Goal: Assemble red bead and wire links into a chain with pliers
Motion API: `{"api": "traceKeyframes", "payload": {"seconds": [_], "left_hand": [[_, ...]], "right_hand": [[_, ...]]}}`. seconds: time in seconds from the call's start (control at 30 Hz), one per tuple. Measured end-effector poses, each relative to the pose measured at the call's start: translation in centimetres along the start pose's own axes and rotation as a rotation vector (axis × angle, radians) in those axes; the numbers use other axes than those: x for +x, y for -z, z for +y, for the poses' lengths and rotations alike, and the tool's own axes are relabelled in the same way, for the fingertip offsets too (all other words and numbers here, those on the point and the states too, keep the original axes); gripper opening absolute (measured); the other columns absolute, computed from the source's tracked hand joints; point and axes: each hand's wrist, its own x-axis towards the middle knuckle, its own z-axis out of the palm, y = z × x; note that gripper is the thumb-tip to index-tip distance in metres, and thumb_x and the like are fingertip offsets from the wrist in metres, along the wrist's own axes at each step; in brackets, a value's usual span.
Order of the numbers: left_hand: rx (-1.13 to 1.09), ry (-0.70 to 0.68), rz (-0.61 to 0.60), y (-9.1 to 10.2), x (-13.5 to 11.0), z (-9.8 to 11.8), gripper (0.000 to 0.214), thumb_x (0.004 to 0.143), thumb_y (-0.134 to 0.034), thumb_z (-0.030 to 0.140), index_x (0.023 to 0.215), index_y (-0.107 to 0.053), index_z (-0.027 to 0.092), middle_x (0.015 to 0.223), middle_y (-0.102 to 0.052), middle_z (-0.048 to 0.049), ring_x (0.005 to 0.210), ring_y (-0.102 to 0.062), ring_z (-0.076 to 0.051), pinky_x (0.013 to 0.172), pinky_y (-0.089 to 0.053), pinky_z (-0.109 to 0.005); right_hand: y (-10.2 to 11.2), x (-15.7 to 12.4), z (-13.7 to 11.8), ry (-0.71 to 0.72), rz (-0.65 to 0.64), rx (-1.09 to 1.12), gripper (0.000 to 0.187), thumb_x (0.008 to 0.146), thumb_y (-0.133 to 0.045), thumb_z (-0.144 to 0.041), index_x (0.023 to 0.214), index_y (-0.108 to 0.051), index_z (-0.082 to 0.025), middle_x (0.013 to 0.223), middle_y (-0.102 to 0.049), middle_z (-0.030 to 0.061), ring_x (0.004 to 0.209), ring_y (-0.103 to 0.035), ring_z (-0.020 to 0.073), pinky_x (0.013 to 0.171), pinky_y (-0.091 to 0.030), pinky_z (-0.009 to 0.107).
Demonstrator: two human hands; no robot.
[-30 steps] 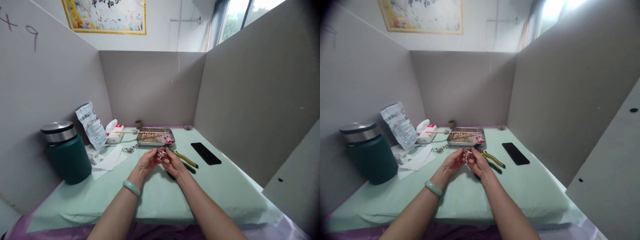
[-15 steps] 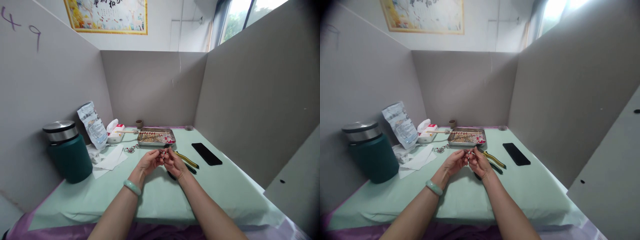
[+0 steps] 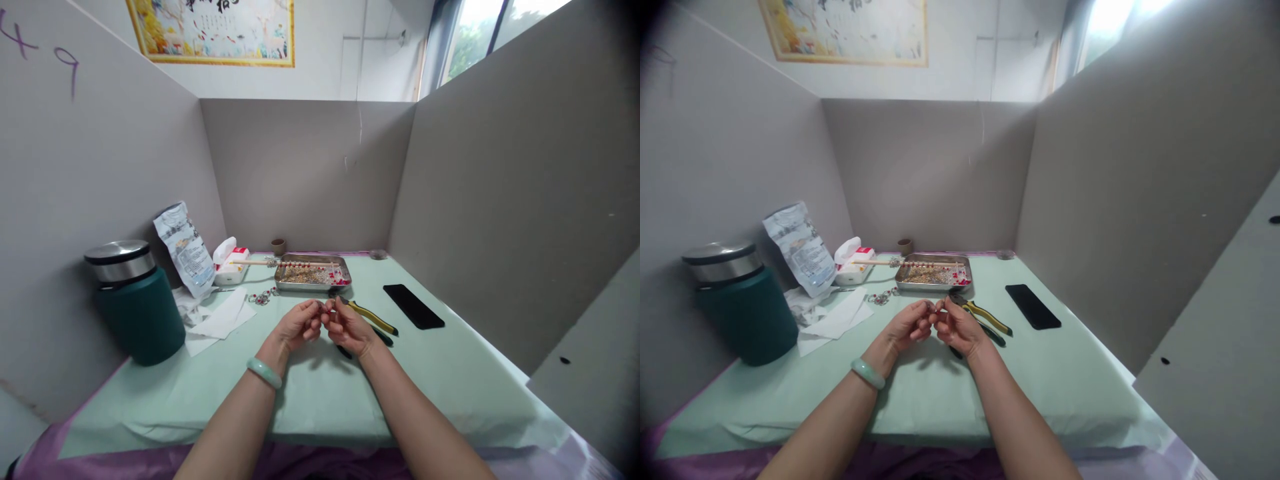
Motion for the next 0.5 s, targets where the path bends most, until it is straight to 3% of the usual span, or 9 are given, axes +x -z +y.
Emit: {"api": "traceKeyframes", "payload": {"seconds": [0.23,0.5], "left_hand": [[0.037,0.018,-0.016,0.41,-0.05,0.28,0.033,0.073,-0.07,0.043,0.074,-0.06,0.012,0.044,-0.045,0.0063,0.029,-0.027,-0.001,0.035,-0.023,-0.017],[0.047,0.018,-0.027,0.23,-0.08,0.53,0.03,0.068,-0.074,0.037,0.068,-0.06,0.01,0.051,-0.055,0.0002,0.03,-0.028,0.0,0.034,-0.019,-0.017]], "right_hand": [[-0.13,0.17,0.34,0.003,-0.006,-0.121,0.025,0.076,-0.071,-0.035,0.075,-0.061,-0.013,0.061,-0.062,0.0007,0.039,-0.042,0.0022,0.036,-0.03,0.012],[0.16,0.44,0.68,-0.022,0.002,-0.156,0.02,0.078,-0.068,-0.027,0.07,-0.062,-0.01,0.061,-0.064,0.0036,0.039,-0.045,0.0032,0.037,-0.031,0.013]]}}
